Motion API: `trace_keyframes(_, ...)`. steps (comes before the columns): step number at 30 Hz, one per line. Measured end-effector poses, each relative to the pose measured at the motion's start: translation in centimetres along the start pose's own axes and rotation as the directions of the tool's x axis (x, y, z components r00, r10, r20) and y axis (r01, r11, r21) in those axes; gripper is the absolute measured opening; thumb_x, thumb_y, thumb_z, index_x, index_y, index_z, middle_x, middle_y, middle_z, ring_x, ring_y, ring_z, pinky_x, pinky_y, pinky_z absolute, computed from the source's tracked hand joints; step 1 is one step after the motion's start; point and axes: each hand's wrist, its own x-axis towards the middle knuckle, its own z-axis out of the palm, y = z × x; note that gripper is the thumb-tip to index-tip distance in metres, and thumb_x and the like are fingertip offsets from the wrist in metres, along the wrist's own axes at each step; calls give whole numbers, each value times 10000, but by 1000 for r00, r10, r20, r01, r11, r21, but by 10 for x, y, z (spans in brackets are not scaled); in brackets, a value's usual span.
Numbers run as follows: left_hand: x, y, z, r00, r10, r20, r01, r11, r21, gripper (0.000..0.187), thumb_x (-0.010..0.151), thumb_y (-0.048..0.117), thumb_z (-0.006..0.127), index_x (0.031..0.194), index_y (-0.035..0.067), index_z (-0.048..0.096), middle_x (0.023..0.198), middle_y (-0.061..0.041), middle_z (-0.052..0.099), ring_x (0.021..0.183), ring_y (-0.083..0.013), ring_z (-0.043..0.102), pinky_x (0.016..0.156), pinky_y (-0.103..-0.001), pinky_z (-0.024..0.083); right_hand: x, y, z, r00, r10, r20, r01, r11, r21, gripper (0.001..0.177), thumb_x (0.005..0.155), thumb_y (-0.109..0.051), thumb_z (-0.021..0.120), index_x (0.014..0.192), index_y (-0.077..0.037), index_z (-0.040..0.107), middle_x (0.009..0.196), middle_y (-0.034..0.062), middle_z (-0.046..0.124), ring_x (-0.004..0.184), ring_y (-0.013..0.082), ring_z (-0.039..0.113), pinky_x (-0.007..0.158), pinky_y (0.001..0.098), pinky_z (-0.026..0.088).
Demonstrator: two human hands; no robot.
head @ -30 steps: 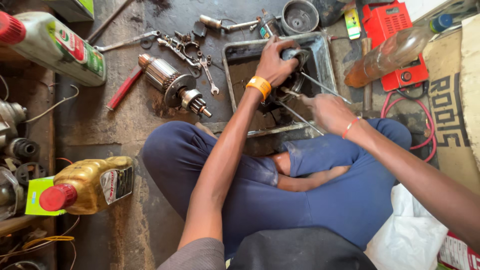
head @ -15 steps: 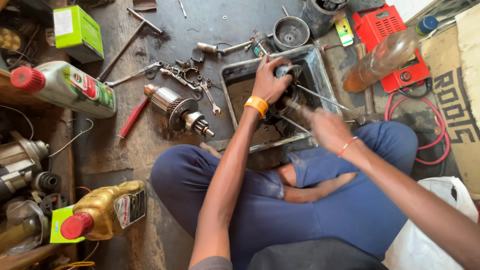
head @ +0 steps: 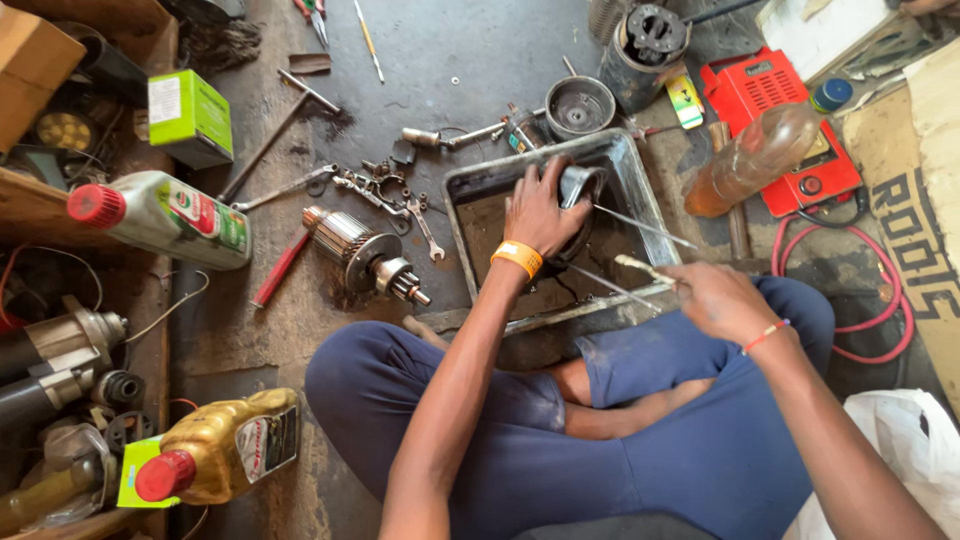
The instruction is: The person pours liquid from a plastic bottle onto a motor armature and then uses a metal rod to scrub a motor housing inside a metal tray. The person handles the motor parts and cleaning tools while sitting on the floor.
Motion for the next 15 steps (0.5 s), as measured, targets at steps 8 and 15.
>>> trace_keyframes(8,2,-1,12,998,32,-51,-20,978,209,940,825,666,699,1559,219,319,1329,-180,543,1217,-392,550,961,-644,438,53,15,46,997,-80,-6,80,997,-19,397,901,-113,592,1283,-123,702,1022,264,705,972,455,671,860,534,517)
trace_keyframes(15,-2,-2,19,996,34,-82,-15,974,228,1011,816,688,667,1596,197,253,1151,-148,646,1110,-364,572,902,-635,423,46,27,30,992,-98,79,93,994,65,440,877,-121,602,1298,-175,716,1023,264,710,970,444,676,870,507,523)
